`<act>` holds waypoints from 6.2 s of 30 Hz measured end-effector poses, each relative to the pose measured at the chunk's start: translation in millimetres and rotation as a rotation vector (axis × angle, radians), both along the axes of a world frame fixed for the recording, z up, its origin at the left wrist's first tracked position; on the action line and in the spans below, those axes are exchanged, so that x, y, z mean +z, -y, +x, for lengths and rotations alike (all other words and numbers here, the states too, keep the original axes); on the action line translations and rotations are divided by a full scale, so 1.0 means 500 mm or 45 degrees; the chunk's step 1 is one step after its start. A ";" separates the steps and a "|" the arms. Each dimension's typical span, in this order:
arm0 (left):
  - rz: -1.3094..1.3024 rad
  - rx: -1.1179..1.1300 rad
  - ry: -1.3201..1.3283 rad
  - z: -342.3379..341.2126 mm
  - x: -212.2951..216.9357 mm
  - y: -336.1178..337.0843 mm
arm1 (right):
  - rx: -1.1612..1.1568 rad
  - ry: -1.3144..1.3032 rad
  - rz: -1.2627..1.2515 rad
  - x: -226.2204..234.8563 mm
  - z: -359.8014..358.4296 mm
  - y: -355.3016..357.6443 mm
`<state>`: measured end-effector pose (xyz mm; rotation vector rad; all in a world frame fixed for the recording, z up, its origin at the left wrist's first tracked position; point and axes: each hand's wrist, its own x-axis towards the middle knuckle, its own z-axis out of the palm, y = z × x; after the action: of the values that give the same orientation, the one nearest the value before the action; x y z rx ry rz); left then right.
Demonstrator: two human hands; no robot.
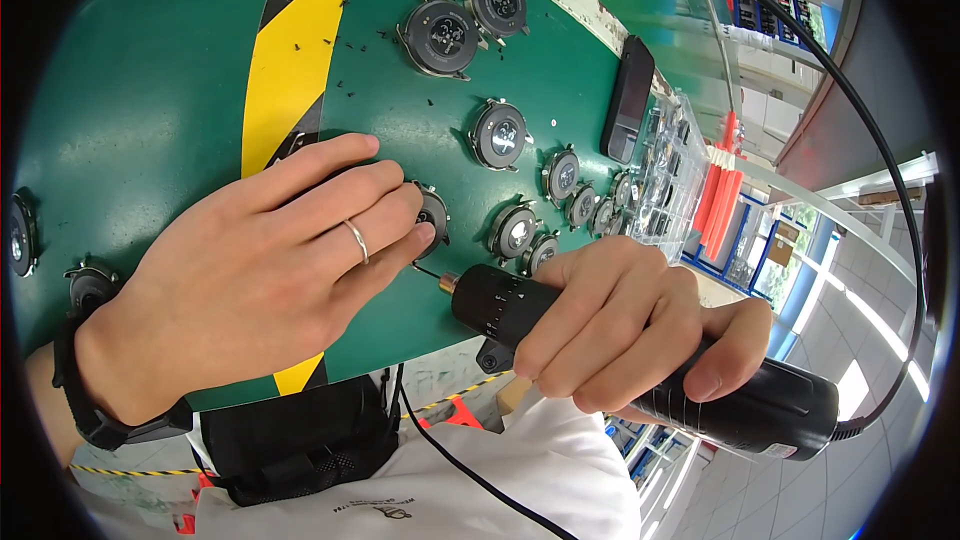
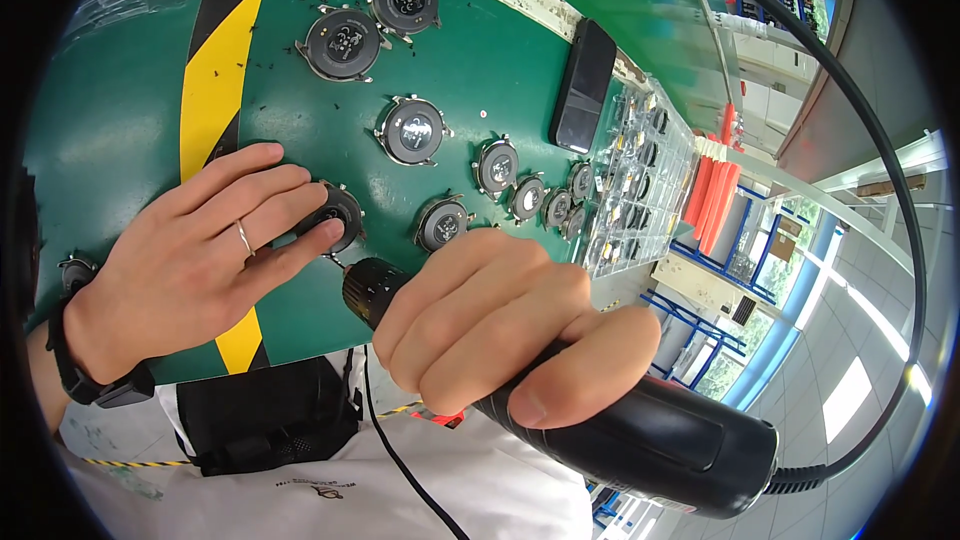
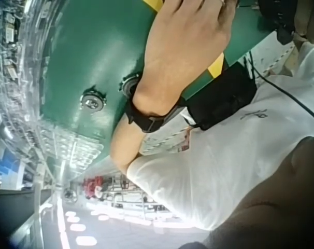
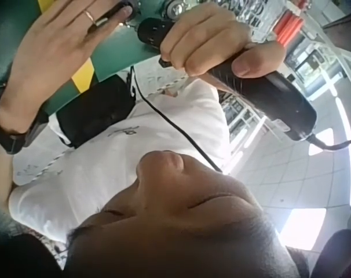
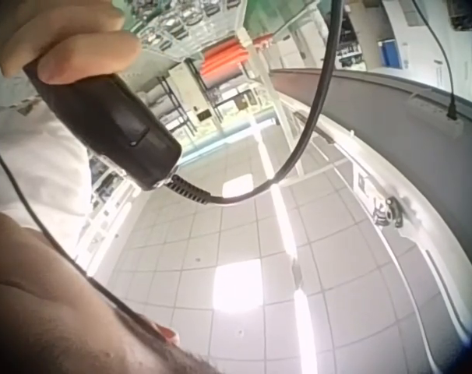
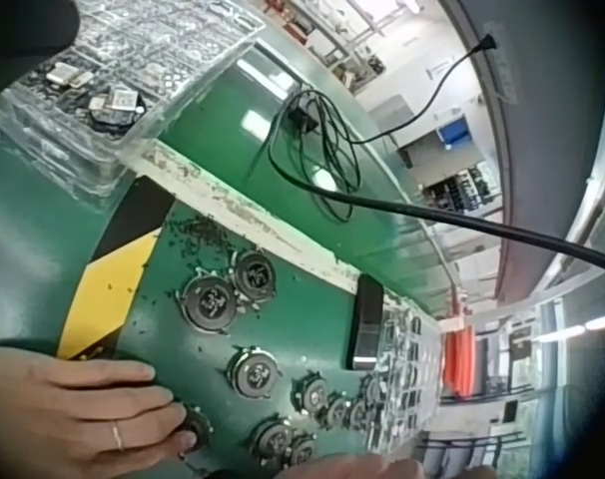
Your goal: The person uses a power screwdriver to drive screws into the back of a smartwatch, sets it aside, and repeats the process with another smartwatch.
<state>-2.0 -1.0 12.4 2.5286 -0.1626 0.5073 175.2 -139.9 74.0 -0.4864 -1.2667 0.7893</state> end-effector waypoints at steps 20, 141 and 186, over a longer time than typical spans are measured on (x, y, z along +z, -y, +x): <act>-0.004 -0.004 0.005 -0.013 -0.011 0.003 | 0.064 0.160 -0.024 -0.003 -0.004 -0.011; -0.166 0.072 0.063 -0.057 -0.070 0.028 | 0.177 0.214 -0.057 -0.037 -0.065 -0.020; -0.131 0.094 0.093 -0.057 -0.079 0.032 | 0.124 0.160 -0.006 -0.043 -0.067 -0.011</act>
<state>-30.6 -17.2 -27.1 2.4241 -0.0684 0.6222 141.5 -134.4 52.6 -0.4867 -1.4143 0.8543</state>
